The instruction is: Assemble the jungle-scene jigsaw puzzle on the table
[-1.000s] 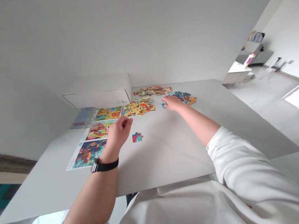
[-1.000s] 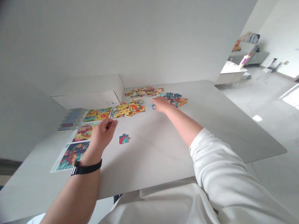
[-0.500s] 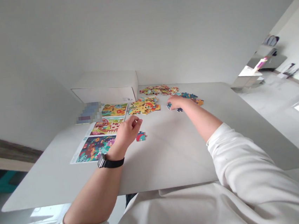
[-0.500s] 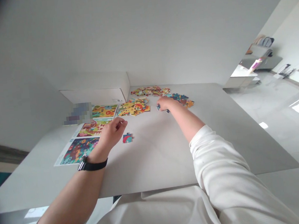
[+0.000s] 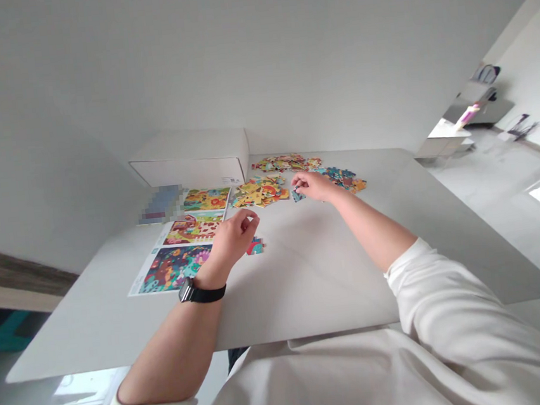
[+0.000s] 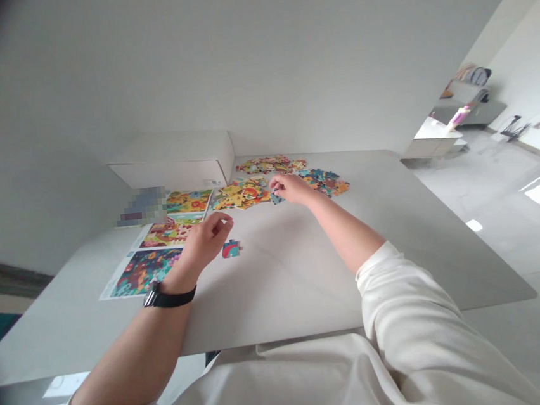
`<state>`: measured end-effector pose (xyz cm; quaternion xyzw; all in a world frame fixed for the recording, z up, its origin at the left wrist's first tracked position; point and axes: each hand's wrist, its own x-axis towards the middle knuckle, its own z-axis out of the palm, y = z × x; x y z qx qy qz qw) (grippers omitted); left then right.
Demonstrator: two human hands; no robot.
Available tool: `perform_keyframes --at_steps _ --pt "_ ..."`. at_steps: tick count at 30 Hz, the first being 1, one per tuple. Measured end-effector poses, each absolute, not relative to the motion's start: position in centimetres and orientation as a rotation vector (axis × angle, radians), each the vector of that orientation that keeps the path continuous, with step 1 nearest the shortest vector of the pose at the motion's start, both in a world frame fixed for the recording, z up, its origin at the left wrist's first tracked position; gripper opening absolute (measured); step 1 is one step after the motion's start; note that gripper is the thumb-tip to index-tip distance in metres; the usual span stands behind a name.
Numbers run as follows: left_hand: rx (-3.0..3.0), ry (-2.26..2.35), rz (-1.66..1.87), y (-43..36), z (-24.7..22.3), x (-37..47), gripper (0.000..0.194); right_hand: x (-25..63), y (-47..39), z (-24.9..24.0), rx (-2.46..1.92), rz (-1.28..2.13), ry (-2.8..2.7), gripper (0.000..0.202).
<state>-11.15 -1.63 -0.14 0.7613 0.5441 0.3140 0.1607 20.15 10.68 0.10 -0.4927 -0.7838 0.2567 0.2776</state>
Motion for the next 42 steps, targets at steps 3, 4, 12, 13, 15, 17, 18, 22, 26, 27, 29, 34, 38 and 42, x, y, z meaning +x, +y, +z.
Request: perform_keyframes --at_steps 3,4,12,13,15,17,18,22,26,27,29,34,38,42 --pt "2.145 1.508 0.936 -1.8 -0.1 -10.9 0.027 19.8 7.6 0.2 -1.188 0.969 -1.834 0.02" --pt "2.128 1.484 0.95 -1.8 -0.1 -10.8 0.027 19.6 6.4 0.2 -1.156 1.047 -1.758 0.021" --pt "1.797 1.15 0.912 -2.1 -1.6 -8.9 0.047 15.1 -1.6 -1.5 -1.056 1.41 -1.453 0.027" --pt "1.776 1.128 0.884 -2.2 -1.8 -8.7 0.047 14.6 -2.1 -1.8 -1.057 1.423 -1.439 0.028" --pt "1.763 1.108 0.826 -2.2 -2.1 -8.3 0.044 14.0 -2.8 -2.4 -1.069 1.436 -1.413 0.029" --pt "1.765 1.106 0.789 -2.3 -2.3 -8.1 0.039 13.8 -3.1 -2.9 -1.081 1.428 -1.392 0.029" --pt "1.767 1.106 0.779 -2.3 -2.4 -8.1 0.037 13.8 -3.2 -3.1 -1.083 1.42 -1.387 0.029" --pt "1.769 1.108 0.78 -2.2 -2.5 -8.2 0.032 14.0 -3.1 -3.8 -1.09 1.4 -1.39 0.028" --pt "1.77 1.115 0.8 -2.0 -2.7 -8.3 0.027 14.3 -3.1 -4.3 -1.138 1.407 -1.447 0.023" --pt "1.775 1.117 0.801 -2.0 -2.7 -8.3 0.026 14.3 -3.1 -4.4 -1.146 1.408 -1.463 0.022" --pt "1.79 1.122 0.803 -2.0 -2.7 -8.2 0.023 14.4 -3.2 -4.5 -1.156 1.401 -1.485 0.022" --pt "1.825 1.125 0.8 -2.1 -2.6 -8.3 0.022 14.4 -3.4 -4.4 -1.196 1.359 -1.525 0.022" --pt "1.818 1.124 0.793 -2.2 -2.3 -8.4 0.023 14.2 -3.5 -4.3 -1.2 1.337 -1.545 0.021" --pt "1.934 1.138 0.75 -2.2 -1.4 -9.1 0.023 14.0 -3.6 -4.5 -1.22 1.316 -1.562 0.018"
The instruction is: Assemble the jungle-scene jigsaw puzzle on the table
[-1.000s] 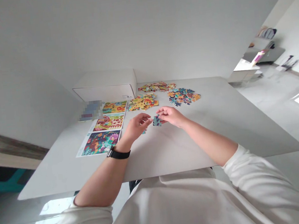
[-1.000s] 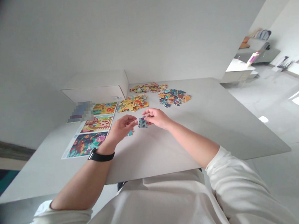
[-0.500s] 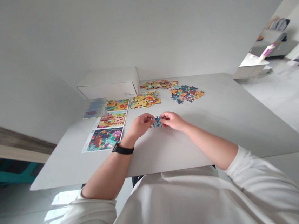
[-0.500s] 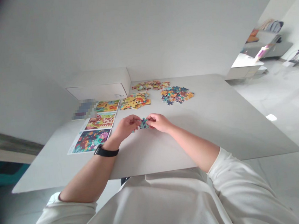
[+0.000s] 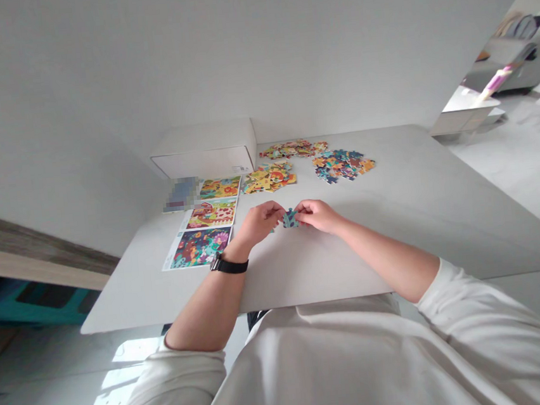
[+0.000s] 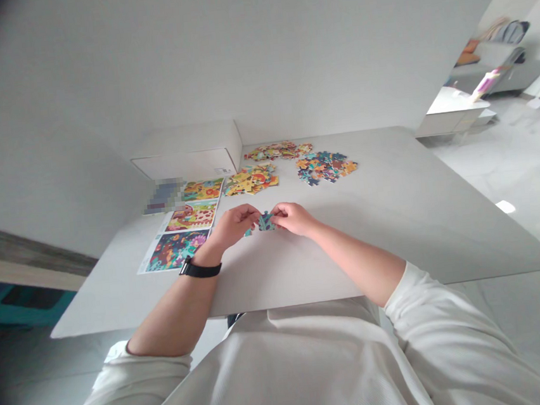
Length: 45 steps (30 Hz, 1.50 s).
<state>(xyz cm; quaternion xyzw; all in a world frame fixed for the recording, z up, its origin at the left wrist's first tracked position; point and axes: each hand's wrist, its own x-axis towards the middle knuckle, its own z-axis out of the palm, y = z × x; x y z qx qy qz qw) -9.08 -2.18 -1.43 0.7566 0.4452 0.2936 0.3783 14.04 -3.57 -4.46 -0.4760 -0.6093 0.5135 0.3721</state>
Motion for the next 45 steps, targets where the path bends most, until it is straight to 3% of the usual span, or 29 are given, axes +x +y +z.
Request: perform_keyframes --at_steps 4,11,18,31,45 --pt "2.159 1.209 0.718 -1.2 -0.7 -11.5 0.02 14.0 -3.6 -4.6 -1.25 1.316 -1.547 0.015" --pt "2.388 1.195 0.418 1.0 -2.0 -15.8 0.048 14.1 -3.7 -4.3 -1.26 1.323 -1.518 0.014" --pt "2.431 1.143 0.484 0.8 -3.3 -15.2 0.031 14.0 -3.6 -4.4 -1.252 1.314 -1.547 0.016" --pt "2.395 1.138 0.666 -0.4 -4.1 -8.8 0.034 15.8 -2.8 -3.1 -1.313 1.279 -1.622 0.009" --pt "2.359 1.079 0.803 -0.2 -4.4 -7.9 0.032 18.3 -2.6 -2.3 -1.346 1.309 -1.583 0.017"
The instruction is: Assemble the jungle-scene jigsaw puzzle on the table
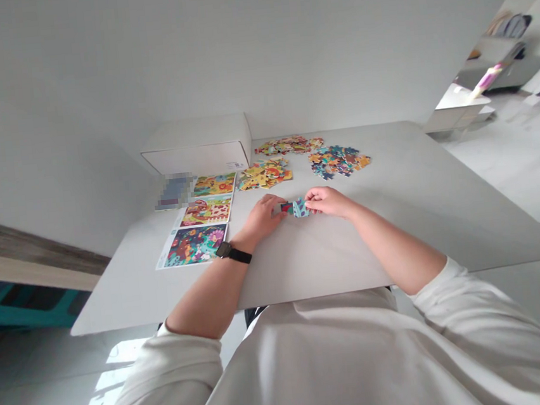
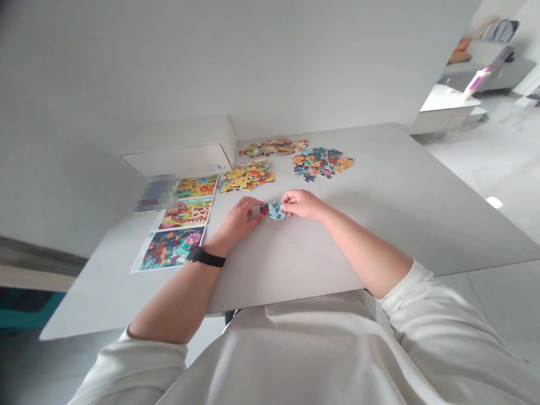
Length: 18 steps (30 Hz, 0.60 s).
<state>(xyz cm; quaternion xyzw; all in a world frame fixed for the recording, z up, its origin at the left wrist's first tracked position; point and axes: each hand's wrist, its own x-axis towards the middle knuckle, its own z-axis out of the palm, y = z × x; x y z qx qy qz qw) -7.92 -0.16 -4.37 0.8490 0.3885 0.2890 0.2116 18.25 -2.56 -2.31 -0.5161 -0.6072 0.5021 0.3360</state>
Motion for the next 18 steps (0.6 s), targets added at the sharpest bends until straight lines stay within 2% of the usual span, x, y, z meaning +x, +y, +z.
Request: perform_keyframes --at_steps 4,12,18 --pt "2.186 1.107 0.928 -0.9 -3.7 -7.8 0.031 17.7 -2.8 -2.8 -1.321 1.257 -1.63 0.017" --pt "1.905 0.966 0.807 -1.9 -3.3 -7.9 0.043 16.5 -3.5 -3.3 -1.253 1.29 -1.707 0.02" --pt "1.901 0.999 0.766 -2.0 -2.9 -8.3 0.041 16.1 -3.7 -3.5 -1.24 1.336 -1.703 0.021"
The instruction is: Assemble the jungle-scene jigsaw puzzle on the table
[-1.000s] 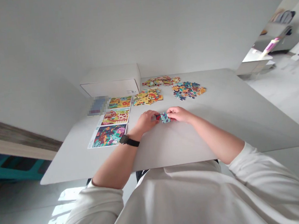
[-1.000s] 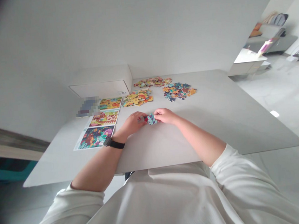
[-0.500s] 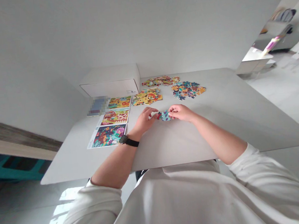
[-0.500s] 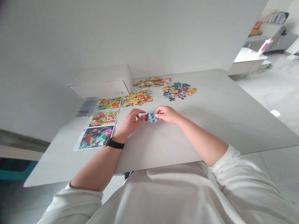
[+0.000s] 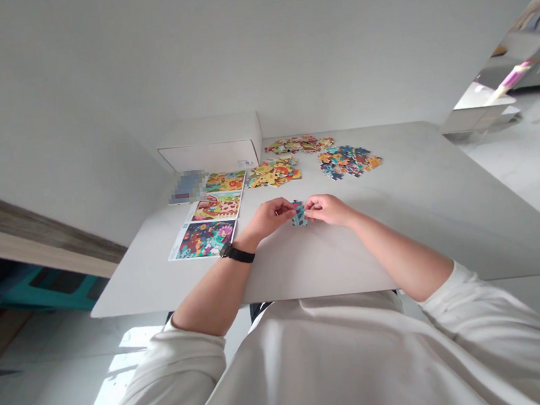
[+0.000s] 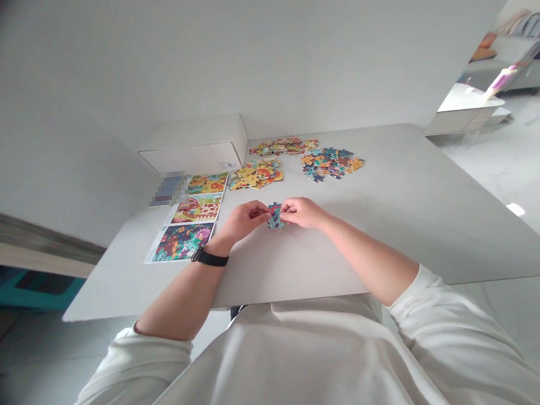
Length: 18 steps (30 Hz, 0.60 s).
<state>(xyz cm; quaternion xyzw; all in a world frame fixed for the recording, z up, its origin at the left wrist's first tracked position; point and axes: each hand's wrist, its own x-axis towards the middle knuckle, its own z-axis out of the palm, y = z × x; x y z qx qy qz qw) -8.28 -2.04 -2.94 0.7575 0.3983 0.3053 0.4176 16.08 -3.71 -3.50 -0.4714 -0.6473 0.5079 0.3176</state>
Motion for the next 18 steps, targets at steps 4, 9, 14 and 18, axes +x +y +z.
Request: perform_keyframes --at_steps 4,9,14,18 --pt "1.924 0.961 0.668 -1.8 -2.7 -9.0 0.036 15.8 -3.8 -4.0 -1.219 1.319 -1.79 0.02" --pt "1.969 0.932 0.376 -1.3 -2.5 -10.1 0.034 16.4 -3.6 -4.4 -1.368 0.928 -2.035 0.011" --pt "2.085 0.958 0.263 -1.6 -2.2 -10.3 0.031 16.7 -2.9 -4.7 -1.343 0.421 -2.183 0.024" --pt "2.22 1.043 0.225 -2.1 -1.9 -10.1 0.031 15.8 -1.8 -4.9 -1.251 0.314 -2.319 0.03"
